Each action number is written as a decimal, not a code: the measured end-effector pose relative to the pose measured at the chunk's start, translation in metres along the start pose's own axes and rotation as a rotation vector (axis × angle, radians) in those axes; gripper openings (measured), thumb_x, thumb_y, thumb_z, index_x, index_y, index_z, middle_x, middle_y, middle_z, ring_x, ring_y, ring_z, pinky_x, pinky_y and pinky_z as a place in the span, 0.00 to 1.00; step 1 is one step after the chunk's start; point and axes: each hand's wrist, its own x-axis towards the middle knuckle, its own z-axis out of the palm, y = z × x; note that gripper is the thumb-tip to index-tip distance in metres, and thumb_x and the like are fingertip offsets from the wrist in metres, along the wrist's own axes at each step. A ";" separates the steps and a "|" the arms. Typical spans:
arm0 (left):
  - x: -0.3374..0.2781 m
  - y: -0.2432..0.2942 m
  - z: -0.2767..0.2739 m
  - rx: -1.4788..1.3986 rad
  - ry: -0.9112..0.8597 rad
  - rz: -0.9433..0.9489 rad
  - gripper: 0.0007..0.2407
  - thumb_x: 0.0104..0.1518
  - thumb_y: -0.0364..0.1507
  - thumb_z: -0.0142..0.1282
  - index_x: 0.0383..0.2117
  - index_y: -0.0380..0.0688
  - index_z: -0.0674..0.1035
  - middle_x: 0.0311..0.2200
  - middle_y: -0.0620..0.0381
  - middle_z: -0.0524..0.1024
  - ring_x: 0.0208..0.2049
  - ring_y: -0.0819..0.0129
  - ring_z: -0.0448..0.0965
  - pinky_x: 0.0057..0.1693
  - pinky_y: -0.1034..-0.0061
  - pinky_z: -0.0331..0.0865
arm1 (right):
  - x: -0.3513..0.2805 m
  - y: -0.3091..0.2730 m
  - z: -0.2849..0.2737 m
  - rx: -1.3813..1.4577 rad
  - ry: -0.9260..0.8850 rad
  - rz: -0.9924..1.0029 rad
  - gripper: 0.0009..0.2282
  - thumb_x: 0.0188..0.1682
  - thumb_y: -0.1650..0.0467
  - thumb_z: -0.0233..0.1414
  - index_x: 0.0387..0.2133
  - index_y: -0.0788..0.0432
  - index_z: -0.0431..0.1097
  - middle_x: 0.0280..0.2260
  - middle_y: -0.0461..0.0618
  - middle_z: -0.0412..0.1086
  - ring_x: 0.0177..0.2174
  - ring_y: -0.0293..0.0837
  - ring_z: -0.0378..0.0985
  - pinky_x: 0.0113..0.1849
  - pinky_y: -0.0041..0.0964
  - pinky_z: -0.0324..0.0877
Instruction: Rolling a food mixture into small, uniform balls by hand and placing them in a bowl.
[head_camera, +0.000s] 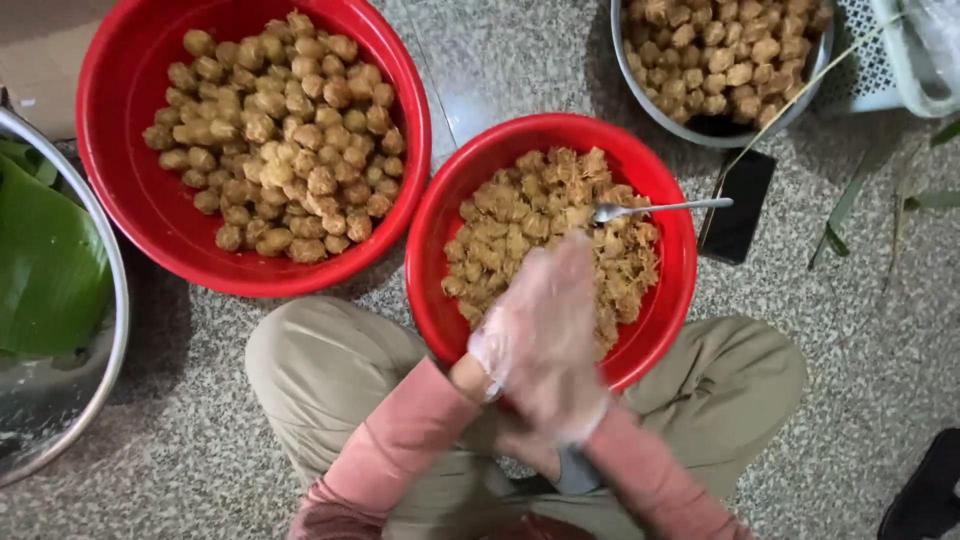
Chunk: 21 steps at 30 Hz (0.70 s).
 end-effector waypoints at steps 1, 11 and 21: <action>0.021 -0.026 -0.037 0.112 -0.339 0.634 0.27 0.66 0.39 0.40 0.70 0.41 0.57 0.69 0.47 0.56 0.64 0.57 0.59 0.69 0.63 0.50 | -0.002 0.001 0.001 -0.021 -0.014 -0.008 0.24 0.63 0.67 0.33 0.73 0.55 0.40 0.73 0.55 0.35 0.73 0.54 0.36 0.72 0.57 0.29; 0.030 -0.120 -0.129 -0.232 -0.248 0.467 0.37 0.54 0.19 0.59 0.73 0.38 0.53 0.37 0.48 0.80 0.40 0.68 0.80 0.54 0.76 0.76 | -0.045 0.009 0.033 -0.078 -0.078 -0.097 0.32 0.57 0.52 0.20 0.72 0.56 0.31 0.72 0.61 0.22 0.70 0.63 0.22 0.65 0.64 0.19; 0.002 0.031 -0.008 0.586 0.130 0.060 0.12 0.66 0.30 0.43 0.46 0.32 0.72 0.36 0.27 0.80 0.25 0.37 0.83 0.29 0.52 0.81 | -0.030 0.052 -0.008 0.054 -0.084 0.655 0.28 0.63 0.61 0.15 0.70 0.70 0.36 0.68 0.74 0.28 0.69 0.62 0.35 0.69 0.57 0.29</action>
